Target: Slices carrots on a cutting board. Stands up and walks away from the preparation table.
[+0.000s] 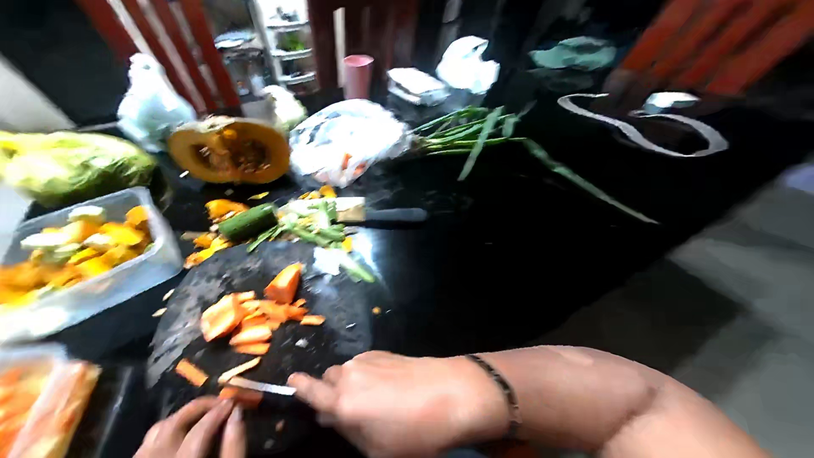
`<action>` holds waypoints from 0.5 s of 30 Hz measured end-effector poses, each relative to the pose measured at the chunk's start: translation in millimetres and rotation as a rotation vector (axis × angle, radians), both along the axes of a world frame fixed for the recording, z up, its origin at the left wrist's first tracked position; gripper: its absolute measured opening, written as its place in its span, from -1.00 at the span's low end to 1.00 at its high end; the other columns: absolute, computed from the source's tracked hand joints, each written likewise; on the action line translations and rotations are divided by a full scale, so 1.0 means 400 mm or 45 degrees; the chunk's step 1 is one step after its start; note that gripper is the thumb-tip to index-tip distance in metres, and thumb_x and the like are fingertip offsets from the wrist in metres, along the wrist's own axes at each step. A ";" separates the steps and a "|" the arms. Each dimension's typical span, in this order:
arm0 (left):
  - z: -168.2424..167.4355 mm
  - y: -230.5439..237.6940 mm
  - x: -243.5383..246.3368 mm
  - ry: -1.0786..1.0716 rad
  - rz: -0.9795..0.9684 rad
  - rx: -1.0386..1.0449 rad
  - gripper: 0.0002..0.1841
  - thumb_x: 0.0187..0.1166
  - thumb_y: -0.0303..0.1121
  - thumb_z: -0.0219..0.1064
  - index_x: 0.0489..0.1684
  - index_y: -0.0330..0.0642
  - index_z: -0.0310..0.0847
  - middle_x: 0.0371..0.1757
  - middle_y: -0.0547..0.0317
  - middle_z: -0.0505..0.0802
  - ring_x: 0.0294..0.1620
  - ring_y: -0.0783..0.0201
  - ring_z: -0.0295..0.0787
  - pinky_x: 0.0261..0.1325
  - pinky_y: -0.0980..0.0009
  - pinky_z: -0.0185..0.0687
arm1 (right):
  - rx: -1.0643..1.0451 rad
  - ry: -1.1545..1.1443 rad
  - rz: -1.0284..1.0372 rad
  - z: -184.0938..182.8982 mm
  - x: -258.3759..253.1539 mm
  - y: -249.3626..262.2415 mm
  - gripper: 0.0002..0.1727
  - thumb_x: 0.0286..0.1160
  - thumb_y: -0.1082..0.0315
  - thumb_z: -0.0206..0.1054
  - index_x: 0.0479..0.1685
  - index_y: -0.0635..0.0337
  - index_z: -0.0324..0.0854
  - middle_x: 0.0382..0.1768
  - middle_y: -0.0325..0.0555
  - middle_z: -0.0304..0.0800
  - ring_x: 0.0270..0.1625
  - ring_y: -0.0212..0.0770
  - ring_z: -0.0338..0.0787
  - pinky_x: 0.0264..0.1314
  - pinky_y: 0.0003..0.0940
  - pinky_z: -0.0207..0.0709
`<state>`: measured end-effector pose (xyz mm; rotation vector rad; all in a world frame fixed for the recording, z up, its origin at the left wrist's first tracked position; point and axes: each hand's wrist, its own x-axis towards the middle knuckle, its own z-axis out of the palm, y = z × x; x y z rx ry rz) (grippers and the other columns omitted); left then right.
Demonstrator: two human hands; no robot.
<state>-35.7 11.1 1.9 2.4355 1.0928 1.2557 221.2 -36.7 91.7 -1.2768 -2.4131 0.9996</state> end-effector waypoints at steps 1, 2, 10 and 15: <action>0.001 -0.003 0.006 -0.014 0.036 0.002 -0.80 0.66 -0.24 0.31 -0.17 -0.13 0.80 -0.10 0.06 0.84 0.12 0.26 0.68 0.30 0.32 0.44 | 0.066 -0.011 -0.005 -0.004 -0.002 -0.005 -0.47 0.68 0.44 0.18 0.62 0.41 0.36 -0.30 0.18 0.78 -0.28 0.16 0.83 -0.22 0.08 0.69; 0.000 -0.006 0.015 -0.051 0.074 0.007 -0.80 0.65 -0.22 0.30 -0.19 -0.09 0.82 -0.11 0.12 0.84 0.10 0.29 0.69 0.29 0.32 0.44 | 0.174 -0.024 -0.021 -0.016 -0.003 -0.009 -0.43 0.65 0.43 0.20 0.66 0.41 0.34 -0.35 0.13 0.78 -0.36 0.11 0.83 -0.32 0.01 0.71; -0.001 -0.017 0.039 -0.136 0.191 -0.032 -0.81 0.59 -0.30 0.32 -0.31 -0.07 0.87 -0.14 0.17 0.87 0.01 0.29 0.71 0.23 0.26 0.45 | 0.576 -0.074 -0.007 -0.071 -0.010 -0.018 -0.46 0.61 0.36 0.09 0.53 0.45 0.48 -0.51 -0.09 0.70 -0.64 -0.17 0.68 -0.63 -0.33 0.58; -0.001 -0.020 0.045 -0.140 0.199 -0.014 -0.82 0.56 -0.34 0.31 -0.36 -0.08 0.85 -0.16 0.17 0.85 -0.01 0.29 0.68 0.21 0.29 0.40 | 0.596 -0.108 0.020 -0.068 -0.018 -0.023 -0.46 0.61 0.36 0.07 0.53 0.46 0.48 -0.54 -0.09 0.67 -0.69 -0.19 0.61 -0.69 -0.36 0.50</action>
